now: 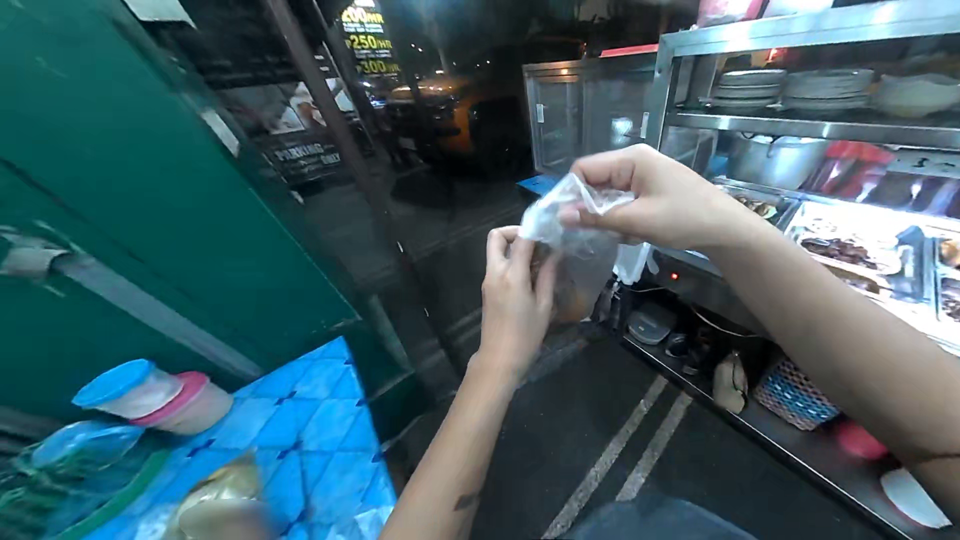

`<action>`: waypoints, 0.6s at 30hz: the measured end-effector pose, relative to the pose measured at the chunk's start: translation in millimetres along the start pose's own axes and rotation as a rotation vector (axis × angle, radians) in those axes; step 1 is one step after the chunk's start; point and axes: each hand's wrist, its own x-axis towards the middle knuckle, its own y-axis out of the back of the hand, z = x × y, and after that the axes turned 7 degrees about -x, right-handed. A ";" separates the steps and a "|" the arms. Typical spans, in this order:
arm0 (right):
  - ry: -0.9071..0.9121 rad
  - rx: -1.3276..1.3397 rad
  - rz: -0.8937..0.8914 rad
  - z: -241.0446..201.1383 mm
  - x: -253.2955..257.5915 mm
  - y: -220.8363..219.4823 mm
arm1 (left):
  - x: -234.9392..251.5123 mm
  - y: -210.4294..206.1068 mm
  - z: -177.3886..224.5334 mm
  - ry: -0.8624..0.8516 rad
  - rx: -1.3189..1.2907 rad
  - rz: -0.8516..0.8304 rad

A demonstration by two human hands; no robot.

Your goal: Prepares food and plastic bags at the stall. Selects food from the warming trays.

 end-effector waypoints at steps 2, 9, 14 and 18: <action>-0.012 -0.012 0.027 -0.7 6.0 -3.3 | -2.3 -1.5 -1.9 0.134 0.003 -0.116; -0.146 -0.328 -0.117 18.8 11.1 -5.5 | -22.9 -13.1 -11.5 0.837 -0.788 0.041; -0.092 -0.292 -0.090 21.5 16.0 -10.2 | -59.4 -16.1 -13.4 0.865 -0.771 -0.128; -0.124 -0.338 -0.161 17.8 19.5 -8.6 | -68.9 -14.0 -29.9 0.580 -0.439 -0.265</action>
